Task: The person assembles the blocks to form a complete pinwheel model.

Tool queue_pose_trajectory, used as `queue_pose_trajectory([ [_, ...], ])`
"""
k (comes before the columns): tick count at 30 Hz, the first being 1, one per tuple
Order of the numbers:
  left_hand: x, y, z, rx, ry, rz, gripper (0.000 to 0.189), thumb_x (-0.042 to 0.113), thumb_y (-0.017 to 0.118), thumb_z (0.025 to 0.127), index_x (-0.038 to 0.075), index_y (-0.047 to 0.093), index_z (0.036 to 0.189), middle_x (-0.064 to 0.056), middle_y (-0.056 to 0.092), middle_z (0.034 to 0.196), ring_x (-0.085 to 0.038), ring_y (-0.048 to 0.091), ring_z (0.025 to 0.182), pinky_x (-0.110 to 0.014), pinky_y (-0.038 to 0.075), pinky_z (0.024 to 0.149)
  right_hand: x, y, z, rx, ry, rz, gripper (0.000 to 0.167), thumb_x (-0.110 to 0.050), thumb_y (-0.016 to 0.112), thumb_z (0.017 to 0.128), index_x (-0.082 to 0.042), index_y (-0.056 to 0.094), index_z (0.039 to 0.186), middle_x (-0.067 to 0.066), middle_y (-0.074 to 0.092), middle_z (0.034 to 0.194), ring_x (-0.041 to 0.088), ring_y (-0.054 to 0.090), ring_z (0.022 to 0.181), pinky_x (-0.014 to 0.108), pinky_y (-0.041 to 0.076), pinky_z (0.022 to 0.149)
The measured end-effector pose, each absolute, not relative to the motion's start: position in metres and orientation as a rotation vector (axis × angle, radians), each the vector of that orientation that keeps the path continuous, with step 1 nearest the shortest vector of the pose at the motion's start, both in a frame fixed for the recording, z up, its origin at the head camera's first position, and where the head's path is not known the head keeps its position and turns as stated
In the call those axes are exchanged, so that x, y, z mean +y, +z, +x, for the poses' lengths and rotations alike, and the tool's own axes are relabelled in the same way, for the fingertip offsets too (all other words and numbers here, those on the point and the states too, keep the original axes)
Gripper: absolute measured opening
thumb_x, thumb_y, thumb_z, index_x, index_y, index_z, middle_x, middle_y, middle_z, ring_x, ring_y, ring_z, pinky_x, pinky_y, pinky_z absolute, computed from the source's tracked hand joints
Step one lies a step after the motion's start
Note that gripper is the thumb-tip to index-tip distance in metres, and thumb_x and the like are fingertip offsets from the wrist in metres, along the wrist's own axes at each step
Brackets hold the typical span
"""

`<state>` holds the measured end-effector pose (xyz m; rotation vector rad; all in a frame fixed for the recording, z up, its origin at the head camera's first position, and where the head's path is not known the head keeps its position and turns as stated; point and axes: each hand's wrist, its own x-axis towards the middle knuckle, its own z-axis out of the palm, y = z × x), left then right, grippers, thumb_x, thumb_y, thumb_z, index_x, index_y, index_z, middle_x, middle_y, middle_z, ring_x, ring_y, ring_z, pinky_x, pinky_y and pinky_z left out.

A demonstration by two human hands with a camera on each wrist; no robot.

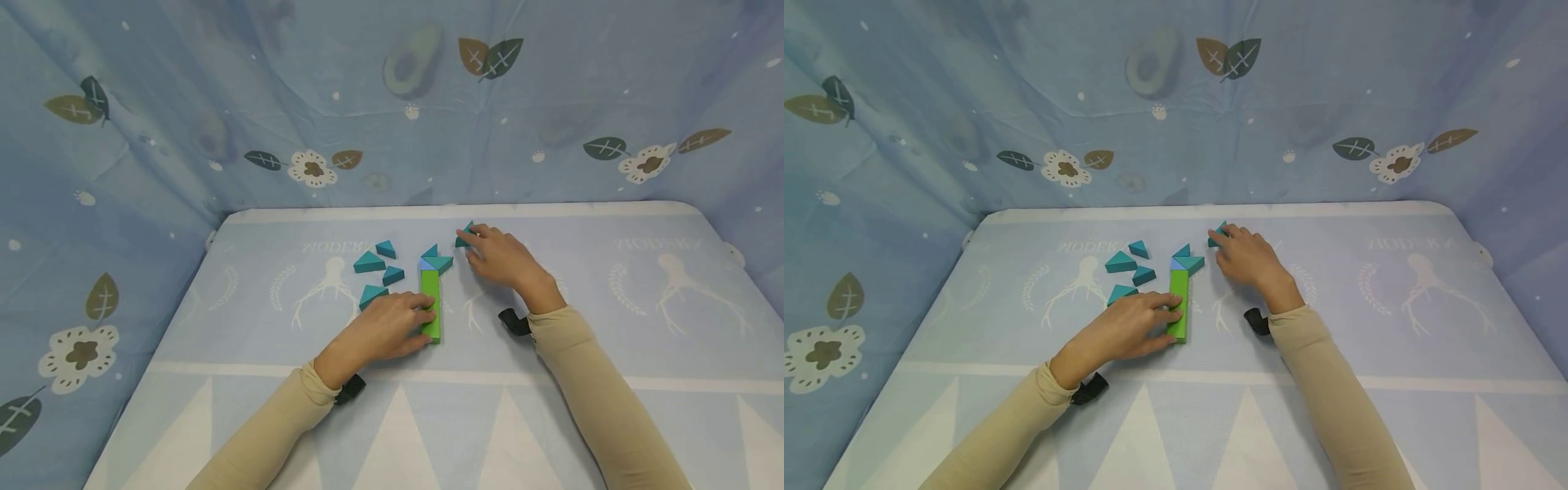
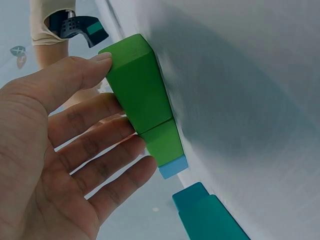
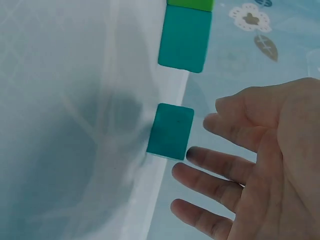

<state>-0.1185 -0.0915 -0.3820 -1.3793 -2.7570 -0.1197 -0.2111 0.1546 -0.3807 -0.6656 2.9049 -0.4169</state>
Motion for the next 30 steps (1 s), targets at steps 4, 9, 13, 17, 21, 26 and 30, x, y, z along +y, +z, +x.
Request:
queue_pose_trajectory([
  [4,-0.0914,-0.3817,-0.1189,-2.758,-0.122,-1.378,0.035,0.036,0.073,0.088,0.015,0.073,0.117,-0.001,0.064,0.128,-0.018,0.062,0.117,-0.033,0.055,0.091,0.1535,-0.383,-0.2107,2.906,-0.413,-0.674,0.047,-0.016,0.047,0.101,-0.006,0.045,0.147,0.024,0.037,0.151,0.044,0.04,0.136,0.062,0.035,0.107],
  [9,-0.092,-0.3814,-0.1193,-2.754,-0.119,-1.379,0.035,0.036,0.072,0.089,0.015,0.073,0.117,-0.001,0.064,0.128,-0.017,0.062,0.117,-0.032,0.055,0.091,0.1534,-0.3836,-0.2108,2.889,-0.456,-0.662,0.046,-0.014,0.047,0.101,-0.007,0.044,0.147,0.022,0.035,0.153,0.046,0.039,0.136,0.063,0.033,0.109],
  [13,-0.0928,-0.3815,-0.1197,-2.75,-0.128,-1.379,0.035,0.036,0.073,0.088,0.015,0.074,0.116,-0.002,0.064,0.128,-0.018,0.062,0.117,-0.032,0.054,0.092,0.1528,-0.384,-0.2124,2.866,-0.477,-0.658,0.047,-0.014,0.046,0.102,-0.008,0.042,0.148,0.019,0.031,0.157,0.046,0.036,0.138,0.063,0.032,0.11],
  [17,-0.0932,-0.3812,-0.1198,-2.759,-0.14,-1.375,0.036,0.036,0.073,0.088,0.015,0.073,0.117,-0.002,0.064,0.128,-0.018,0.063,0.117,-0.033,0.055,0.091,0.1531,-0.3828,-0.2135,2.822,-0.505,-0.638,0.049,-0.012,0.045,0.101,-0.009,0.04,0.15,0.015,0.026,0.16,0.046,0.034,0.139,0.063,0.031,0.11],
  [21,-0.0934,-0.3807,-0.1192,-2.764,-0.148,-1.372,0.036,0.036,0.073,0.088,0.014,0.073,0.117,-0.002,0.064,0.128,-0.018,0.063,0.116,-0.033,0.055,0.091,0.1546,-0.3819,-0.2138,2.794,-0.508,-0.629,0.051,-0.011,0.044,0.1,-0.01,0.039,0.151,0.013,0.023,0.162,0.046,0.033,0.14,0.063,0.031,0.11],
  [26,-0.0932,-0.3823,-0.119,-2.764,-0.153,-1.374,0.036,0.036,0.074,0.088,0.014,0.073,0.117,-0.002,0.064,0.128,-0.018,0.063,0.116,-0.033,0.055,0.091,0.1566,-0.3817,-0.2137,2.821,-0.519,-0.656,0.05,-0.011,0.045,0.1,-0.01,0.04,0.15,0.015,0.022,0.162,0.044,0.03,0.142,0.063,0.03,0.111],
  [30,-0.0923,-0.3823,-0.1185,-2.757,-0.138,-1.38,0.036,0.036,0.073,0.088,0.014,0.073,0.117,-0.002,0.064,0.128,-0.018,0.063,0.116,-0.033,0.055,0.09,0.1579,-0.3829,-0.2134,2.868,-0.534,-0.64,0.052,-0.012,0.045,0.1,-0.013,0.038,0.152,0.018,0.023,0.16,0.043,0.031,0.142,0.064,0.029,0.111],
])
